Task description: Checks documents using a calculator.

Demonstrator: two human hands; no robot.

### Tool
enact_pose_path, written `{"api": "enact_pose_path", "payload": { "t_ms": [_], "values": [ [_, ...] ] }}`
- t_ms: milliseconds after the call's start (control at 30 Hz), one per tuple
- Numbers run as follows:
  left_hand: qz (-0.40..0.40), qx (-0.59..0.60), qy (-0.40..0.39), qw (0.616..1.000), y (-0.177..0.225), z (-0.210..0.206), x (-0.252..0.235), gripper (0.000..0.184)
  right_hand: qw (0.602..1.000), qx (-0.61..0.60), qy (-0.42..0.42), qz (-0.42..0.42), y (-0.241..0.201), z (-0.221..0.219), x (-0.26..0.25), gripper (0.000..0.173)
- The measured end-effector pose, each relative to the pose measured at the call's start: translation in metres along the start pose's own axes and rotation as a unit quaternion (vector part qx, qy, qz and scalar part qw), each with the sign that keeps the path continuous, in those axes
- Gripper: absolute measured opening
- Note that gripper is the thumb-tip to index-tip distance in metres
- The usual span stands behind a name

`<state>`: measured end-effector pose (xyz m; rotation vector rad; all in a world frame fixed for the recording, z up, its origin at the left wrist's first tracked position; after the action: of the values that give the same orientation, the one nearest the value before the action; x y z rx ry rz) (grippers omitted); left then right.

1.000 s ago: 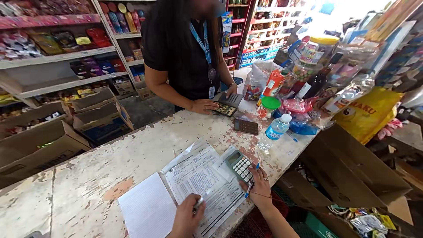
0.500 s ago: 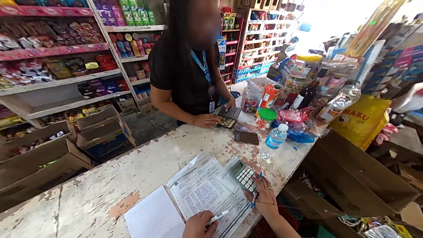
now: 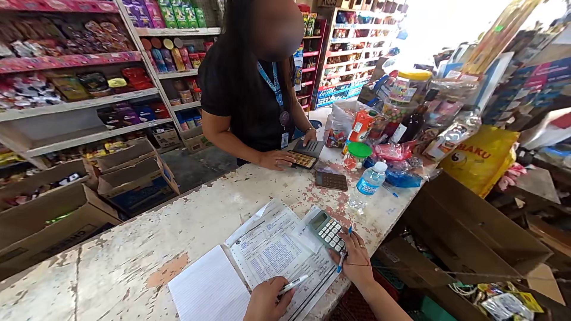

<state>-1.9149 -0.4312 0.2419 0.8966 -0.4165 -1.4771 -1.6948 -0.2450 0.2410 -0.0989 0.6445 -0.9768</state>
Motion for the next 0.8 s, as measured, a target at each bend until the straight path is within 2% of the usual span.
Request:
{"api": "enact_pose_path", "payload": {
  "t_ms": [800],
  "values": [
    [0.004,-0.003,-0.006,1.000,-0.0005,-0.0001,-0.0009,0.030,1.000,-0.005,-0.021,-0.019,0.0000,-0.0008,-0.0006,0.065]
  ]
}}
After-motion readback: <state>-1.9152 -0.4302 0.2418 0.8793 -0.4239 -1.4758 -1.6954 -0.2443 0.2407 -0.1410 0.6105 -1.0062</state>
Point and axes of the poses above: each hand's wrist, its own x-axis away from the middle knuckle, its own z-axis out of the back of the hand, y = z × x, the point moved 6 cm from there along -x, towards the middle knuckle, and after that the axes turned 4 degrees about x, right-handed, at the moved point
